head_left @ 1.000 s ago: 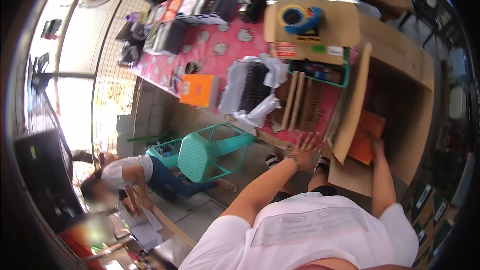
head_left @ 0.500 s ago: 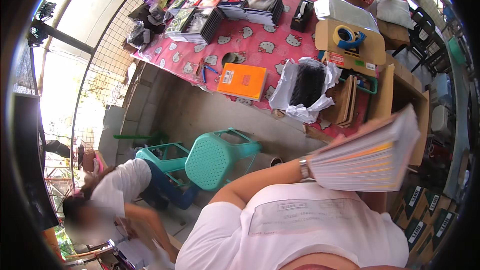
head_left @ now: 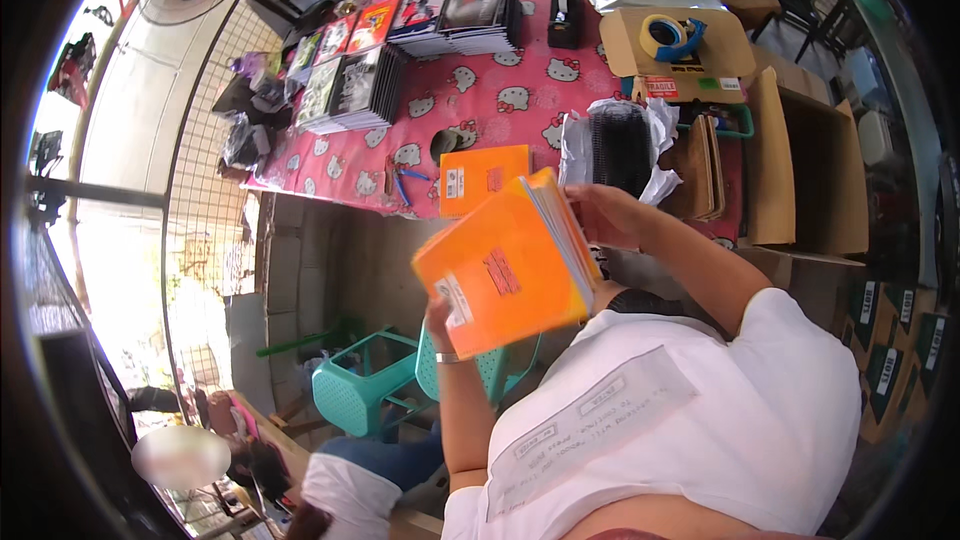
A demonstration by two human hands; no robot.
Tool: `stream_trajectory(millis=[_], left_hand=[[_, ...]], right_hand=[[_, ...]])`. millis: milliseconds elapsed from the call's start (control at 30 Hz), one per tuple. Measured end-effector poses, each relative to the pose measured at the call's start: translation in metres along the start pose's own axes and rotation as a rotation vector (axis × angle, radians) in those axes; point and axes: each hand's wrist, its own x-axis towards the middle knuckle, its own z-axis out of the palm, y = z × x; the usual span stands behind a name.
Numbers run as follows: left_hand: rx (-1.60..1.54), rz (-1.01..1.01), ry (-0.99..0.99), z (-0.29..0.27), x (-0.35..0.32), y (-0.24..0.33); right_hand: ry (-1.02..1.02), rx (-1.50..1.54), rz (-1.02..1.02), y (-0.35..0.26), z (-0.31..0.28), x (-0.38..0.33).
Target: The person removes notebooks from a cardboard box and places them into organized stacks on a table.
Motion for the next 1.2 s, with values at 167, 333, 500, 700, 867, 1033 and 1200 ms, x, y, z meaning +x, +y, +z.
stream_trajectory(millis=[167,333,500,700,867,1033,1200], left_hand=[[0.365,0.057,0.075,-0.007,0.081,0.056],[0.645,-0.25,0.067,-0.009,0.187,0.099],[1.168,-0.395,0.255,-0.055,0.244,0.084],[1.321,0.034,0.292,-0.097,0.239,0.032],[1.625,0.309,0.363,-0.124,0.243,0.027],[1.789,0.273,0.537,-0.103,0.239,0.017],[1.892,0.676,1.014,-0.045,0.202,-0.01]], right_hand=[[0.271,-0.329,-0.067,0.0,0.003,0.059],[0.436,-0.199,-0.132,0.004,-0.027,0.117],[0.814,-0.332,-0.242,0.035,-0.067,0.166],[0.9,-0.431,-0.124,0.035,-0.066,0.178],[0.938,-0.932,-0.124,0.023,-0.052,0.114],[0.853,-1.009,-0.787,-0.038,-0.047,-0.089],[1.371,-0.692,-1.028,-0.108,-0.144,-0.284]])
